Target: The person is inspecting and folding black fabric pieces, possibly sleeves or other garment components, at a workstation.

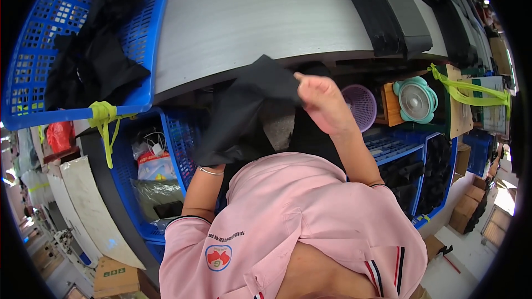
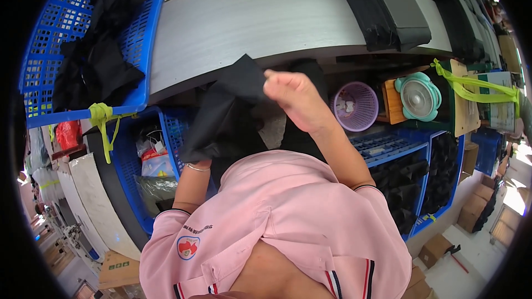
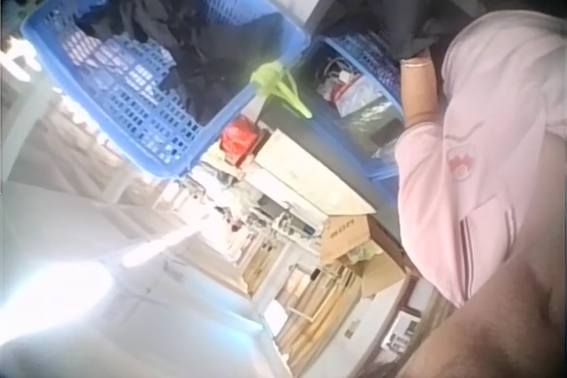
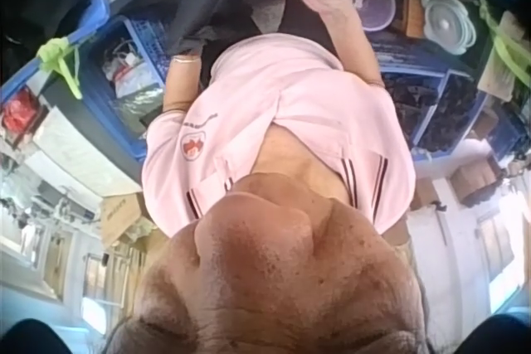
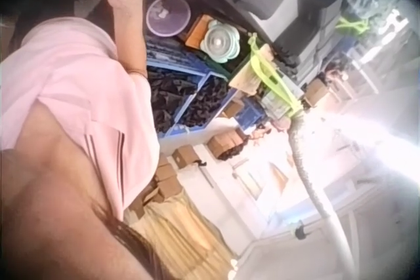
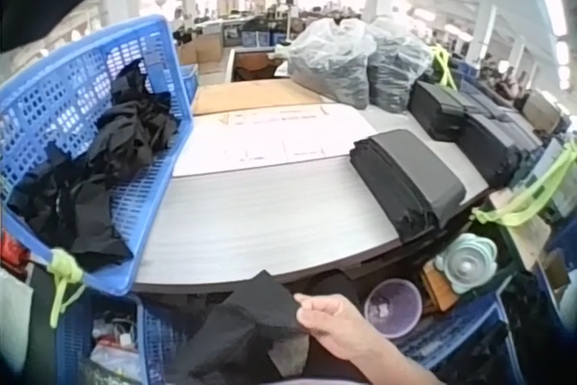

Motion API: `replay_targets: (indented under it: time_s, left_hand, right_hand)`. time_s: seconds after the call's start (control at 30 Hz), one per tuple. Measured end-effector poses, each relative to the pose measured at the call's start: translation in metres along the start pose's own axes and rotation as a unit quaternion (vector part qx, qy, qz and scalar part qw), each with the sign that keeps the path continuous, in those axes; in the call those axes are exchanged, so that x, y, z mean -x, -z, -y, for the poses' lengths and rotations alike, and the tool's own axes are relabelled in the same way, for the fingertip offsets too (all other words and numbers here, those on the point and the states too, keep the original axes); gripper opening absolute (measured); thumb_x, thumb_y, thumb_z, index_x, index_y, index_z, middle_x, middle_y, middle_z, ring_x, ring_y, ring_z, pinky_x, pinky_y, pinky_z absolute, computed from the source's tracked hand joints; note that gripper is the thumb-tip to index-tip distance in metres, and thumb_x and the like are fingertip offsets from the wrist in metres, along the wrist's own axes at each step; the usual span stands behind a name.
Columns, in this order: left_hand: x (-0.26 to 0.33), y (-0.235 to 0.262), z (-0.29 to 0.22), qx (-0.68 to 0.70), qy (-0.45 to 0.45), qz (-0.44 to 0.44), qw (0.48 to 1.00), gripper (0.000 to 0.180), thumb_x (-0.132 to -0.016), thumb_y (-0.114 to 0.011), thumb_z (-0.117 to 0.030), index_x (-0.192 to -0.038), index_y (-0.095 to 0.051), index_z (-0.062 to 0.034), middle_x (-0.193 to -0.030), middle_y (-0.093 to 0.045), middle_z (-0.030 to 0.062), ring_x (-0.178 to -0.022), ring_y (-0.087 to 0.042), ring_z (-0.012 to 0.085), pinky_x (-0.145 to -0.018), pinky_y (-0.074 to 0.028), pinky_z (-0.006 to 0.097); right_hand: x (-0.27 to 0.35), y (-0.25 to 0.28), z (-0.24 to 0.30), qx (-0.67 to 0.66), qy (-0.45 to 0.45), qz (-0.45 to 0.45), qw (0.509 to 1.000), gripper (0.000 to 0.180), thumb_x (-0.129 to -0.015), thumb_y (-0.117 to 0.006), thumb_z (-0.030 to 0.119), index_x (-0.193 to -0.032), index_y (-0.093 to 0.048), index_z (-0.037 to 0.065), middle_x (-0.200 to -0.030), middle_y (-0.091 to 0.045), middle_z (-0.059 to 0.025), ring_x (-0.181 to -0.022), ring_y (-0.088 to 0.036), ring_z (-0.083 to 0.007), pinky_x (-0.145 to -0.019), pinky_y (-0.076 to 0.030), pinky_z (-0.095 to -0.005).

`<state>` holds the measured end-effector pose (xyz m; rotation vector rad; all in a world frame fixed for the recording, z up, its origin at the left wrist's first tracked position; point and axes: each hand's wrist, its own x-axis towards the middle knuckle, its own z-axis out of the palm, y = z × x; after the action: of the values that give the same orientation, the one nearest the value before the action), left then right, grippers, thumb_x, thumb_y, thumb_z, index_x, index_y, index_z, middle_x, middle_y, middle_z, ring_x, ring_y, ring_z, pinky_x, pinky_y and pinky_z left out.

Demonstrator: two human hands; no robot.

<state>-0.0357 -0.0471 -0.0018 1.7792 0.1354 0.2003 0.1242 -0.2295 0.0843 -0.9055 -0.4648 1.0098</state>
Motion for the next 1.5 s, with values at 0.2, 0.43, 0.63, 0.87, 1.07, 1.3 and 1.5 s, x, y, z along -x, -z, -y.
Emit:
replay_targets:
  time_s: [0.2,0.43,0.63,0.87,1.07,1.3,1.5]
  left_hand:
    - [0.005,-0.026,0.015,0.106,0.002,0.027,0.994,0.050,-0.103,-0.051,-0.016,-0.149,-0.041,0.0003,-0.146,-0.050,0.0141,-0.129,-0.052,0.0189,-0.109,-0.042,0.033]
    - [-0.023,-0.013,0.019,0.208,0.000,0.004,0.978,0.049,-0.103,-0.051,-0.017,-0.148,-0.041,-0.0008,-0.146,-0.050,0.0125,-0.130,-0.051,0.0199,-0.110,-0.042,0.034]
    - [-0.021,-0.014,0.026,0.248,-0.006,-0.002,0.969,0.048,-0.104,-0.050,-0.018,-0.148,-0.041,-0.0018,-0.146,-0.050,0.0112,-0.131,-0.050,0.0208,-0.110,-0.042,0.035]
    - [-0.029,0.044,0.046,0.397,0.072,-0.049,0.914,0.044,-0.106,-0.046,-0.024,-0.146,-0.044,-0.0037,-0.145,-0.052,0.0109,-0.130,-0.052,0.0255,-0.112,-0.041,0.038]
    - [-0.064,0.019,0.009,0.461,0.079,-0.125,0.875,0.045,-0.104,-0.051,-0.016,-0.144,-0.043,0.0015,-0.139,-0.056,0.0139,-0.130,-0.053,0.0239,-0.114,-0.039,0.040]
    - [-0.060,0.028,-0.029,0.211,0.119,-0.307,0.921,0.016,-0.098,-0.062,-0.011,-0.108,-0.065,0.0018,-0.101,-0.069,0.0096,-0.085,-0.066,0.0102,-0.074,-0.054,0.025]
    - [-0.120,0.045,-0.018,0.170,0.009,-0.250,0.953,0.038,-0.090,-0.073,-0.010,-0.124,-0.061,0.0042,-0.118,-0.062,0.0086,-0.093,-0.062,0.0100,-0.088,-0.049,0.024]
  right_hand:
    - [-0.034,0.017,0.023,0.000,-0.047,-0.136,0.990,0.024,-0.101,-0.061,0.022,-0.107,-0.070,0.001,-0.101,-0.071,-0.0033,-0.093,-0.065,-0.0107,-0.083,-0.051,-0.0252]
    - [-0.020,0.024,0.021,0.344,0.106,-0.099,0.928,0.036,-0.088,-0.074,0.014,-0.121,-0.066,0.001,-0.123,-0.065,-0.0089,-0.110,-0.064,-0.0180,-0.097,-0.049,-0.0308]
    - [-0.025,0.019,0.019,0.497,0.105,-0.048,0.860,0.022,-0.085,-0.072,0.007,-0.105,-0.070,-0.001,-0.114,-0.068,-0.0095,-0.107,-0.064,-0.0202,-0.093,-0.049,-0.0301]
    - [-0.030,0.042,0.044,0.410,0.148,0.102,0.894,0.013,-0.085,-0.071,0.009,-0.082,-0.061,0.000,-0.115,-0.061,-0.0057,-0.114,-0.057,-0.0255,-0.117,-0.027,-0.0456]
    - [-0.116,0.065,0.071,0.493,0.286,-0.116,0.813,0.014,-0.095,-0.064,0.012,-0.103,-0.069,0.002,-0.132,-0.058,-0.0110,-0.116,-0.056,-0.0225,-0.098,-0.043,-0.0311]
    - [-0.097,0.085,0.040,0.396,0.230,-0.324,0.828,0.018,-0.098,-0.063,0.013,-0.101,-0.070,-0.003,-0.095,-0.071,-0.0068,-0.088,-0.065,-0.0131,-0.079,-0.052,-0.0269]
    - [-0.073,0.060,-0.024,0.136,0.003,-0.216,0.967,0.028,-0.095,-0.067,0.013,-0.119,-0.066,-0.001,-0.099,-0.071,-0.0043,-0.082,-0.063,-0.0083,-0.077,-0.051,-0.0234]
